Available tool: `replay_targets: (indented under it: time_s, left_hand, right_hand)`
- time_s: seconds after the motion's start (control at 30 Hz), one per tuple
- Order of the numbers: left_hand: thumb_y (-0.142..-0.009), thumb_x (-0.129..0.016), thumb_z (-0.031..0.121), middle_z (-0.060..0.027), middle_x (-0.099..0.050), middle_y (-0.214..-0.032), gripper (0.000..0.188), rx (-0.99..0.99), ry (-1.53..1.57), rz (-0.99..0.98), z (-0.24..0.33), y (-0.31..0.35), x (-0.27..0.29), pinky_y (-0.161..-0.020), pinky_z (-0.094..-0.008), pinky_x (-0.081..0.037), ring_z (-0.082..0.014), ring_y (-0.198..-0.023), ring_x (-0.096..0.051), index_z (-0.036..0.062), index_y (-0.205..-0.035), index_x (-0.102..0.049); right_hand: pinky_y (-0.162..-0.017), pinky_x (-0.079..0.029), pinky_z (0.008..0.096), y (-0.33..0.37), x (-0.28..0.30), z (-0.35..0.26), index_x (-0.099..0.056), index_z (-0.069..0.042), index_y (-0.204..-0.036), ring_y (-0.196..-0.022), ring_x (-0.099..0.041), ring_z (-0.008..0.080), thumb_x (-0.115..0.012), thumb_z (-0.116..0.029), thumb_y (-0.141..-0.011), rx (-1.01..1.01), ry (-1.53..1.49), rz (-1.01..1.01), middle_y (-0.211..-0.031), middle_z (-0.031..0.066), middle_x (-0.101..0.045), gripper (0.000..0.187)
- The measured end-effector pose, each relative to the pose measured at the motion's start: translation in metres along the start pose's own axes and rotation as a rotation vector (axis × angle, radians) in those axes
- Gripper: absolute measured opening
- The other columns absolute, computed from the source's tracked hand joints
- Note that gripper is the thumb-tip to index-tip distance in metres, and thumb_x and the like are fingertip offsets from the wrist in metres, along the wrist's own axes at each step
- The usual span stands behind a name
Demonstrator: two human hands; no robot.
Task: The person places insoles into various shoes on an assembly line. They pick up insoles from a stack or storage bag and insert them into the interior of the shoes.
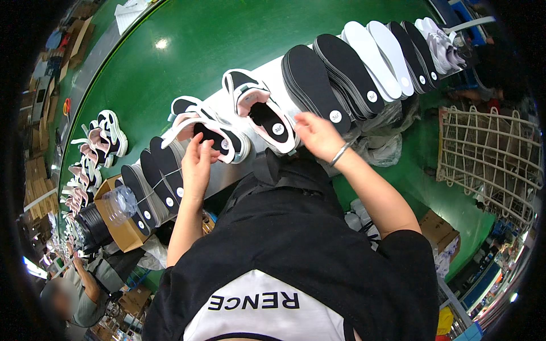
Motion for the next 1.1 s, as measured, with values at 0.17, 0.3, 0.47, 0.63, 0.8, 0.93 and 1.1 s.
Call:
replay_targets:
  time_s: [0.17, 0.3, 0.47, 0.63, 0.8, 0.93, 1.1]
  left_hand:
    - [-0.07, -0.058, 0.043, -0.0172, -0.061, -0.081, 0.065, -0.114, -0.579, -0.058, 0.03, -0.011, -0.032, -0.065, -0.0363, -0.046, -0.0321, -0.071, -0.059, -0.0068, -0.105, -0.037]
    - [-0.07, -0.055, 0.05, -0.017, -0.06, -0.074, 0.059, -0.017, -0.733, -0.149, 0.026, -0.021, -0.037, -0.064, -0.0375, -0.045, -0.0318, -0.072, -0.059, -0.0042, -0.092, -0.045]
    - [-0.067, -0.053, 0.057, -0.0179, -0.059, -0.073, 0.064, 0.023, -0.829, -0.15, 0.023, -0.024, -0.039, -0.065, -0.0373, -0.045, -0.0313, -0.073, -0.059, -0.0043, -0.085, -0.048]
    - [-0.07, -0.052, 0.037, -0.0189, -0.06, -0.072, 0.045, -0.004, -0.801, -0.035, 0.02, -0.031, -0.041, -0.067, -0.0404, -0.045, -0.0342, -0.071, -0.058, -0.001, -0.093, -0.054]
    - [-0.073, -0.049, 0.036, -0.0222, -0.058, -0.075, 0.042, -0.243, -0.726, 0.138, 0.005, -0.092, -0.002, -0.067, -0.0402, -0.044, -0.0348, -0.074, -0.057, -0.0023, -0.09, -0.053]
    - [-0.075, -0.054, 0.027, -0.0182, -0.059, -0.076, 0.036, -0.199, -0.552, 0.117, 0.064, -0.159, 0.026, -0.066, -0.0367, -0.044, -0.0304, -0.072, -0.058, -0.0056, -0.09, -0.052]
    - [-0.073, -0.06, 0.021, -0.019, -0.051, -0.095, 0.042, -0.754, -0.547, 0.324, 0.102, -0.17, -0.038, -0.078, -0.0349, -0.04, -0.0282, -0.088, -0.051, -0.006, -0.102, -0.046]
  right_hand:
    - [-0.069, -0.042, 0.0328, 0.002, -0.044, -0.011, -0.046, 0.003, -0.101, -0.074, -0.052, 0.0275, -0.052, -0.02, -0.075, 0.059, 0.162, -0.15, -0.087, 0.0186, -0.051, 0.035]
    - [-0.068, -0.044, 0.0263, 0.007, -0.052, -0.003, -0.037, 0.002, -0.115, -0.077, -0.053, 0.0159, -0.053, -0.017, -0.079, 0.075, 0.158, -0.269, -0.103, 0.0152, -0.044, 0.043]
    - [-0.069, -0.045, 0.0264, 0.008, -0.048, 0.006, -0.037, 0.001, -0.117, -0.078, -0.053, 0.0161, -0.052, -0.015, -0.08, 0.124, 0.128, -0.298, -0.103, 0.0139, -0.044, 0.043]
    - [-0.072, -0.042, 0.0297, 0.013, -0.032, 0.002, -0.044, -0.001, -0.111, -0.078, -0.052, 0.0194, -0.05, -0.018, -0.08, 0.182, 0.084, -0.237, -0.097, 0.0127, -0.049, 0.035]
    - [-0.061, -0.044, 0.0278, 0.036, 0.02, 0.032, -0.056, 0.0, -0.083, -0.066, -0.056, 0.0178, -0.051, -0.02, -0.08, 0.037, -0.036, 0.111, -0.073, 0.0098, -0.056, 0.02]
    - [-0.051, -0.045, 0.0223, 0.066, 0.048, 0.089, -0.053, -0.002, -0.082, -0.062, -0.053, 0.0087, -0.053, -0.029, -0.081, -0.519, -0.324, 0.178, -0.069, 0.0028, -0.054, 0.027]
    - [-0.075, -0.043, 0.0349, 0.067, 0.056, 0.117, -0.021, -0.008, -0.127, -0.104, -0.041, 0.0198, -0.056, -0.043, -0.076, -0.488, -0.755, 0.489, -0.119, 0.011, -0.036, 0.071]
Point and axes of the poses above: each hand's wrist, its own y-axis away from the middle knuckle, its own x-axis out of the back of the hand, z = x × y, the point moved 5 cm from there along -y, towards the middle knuckle
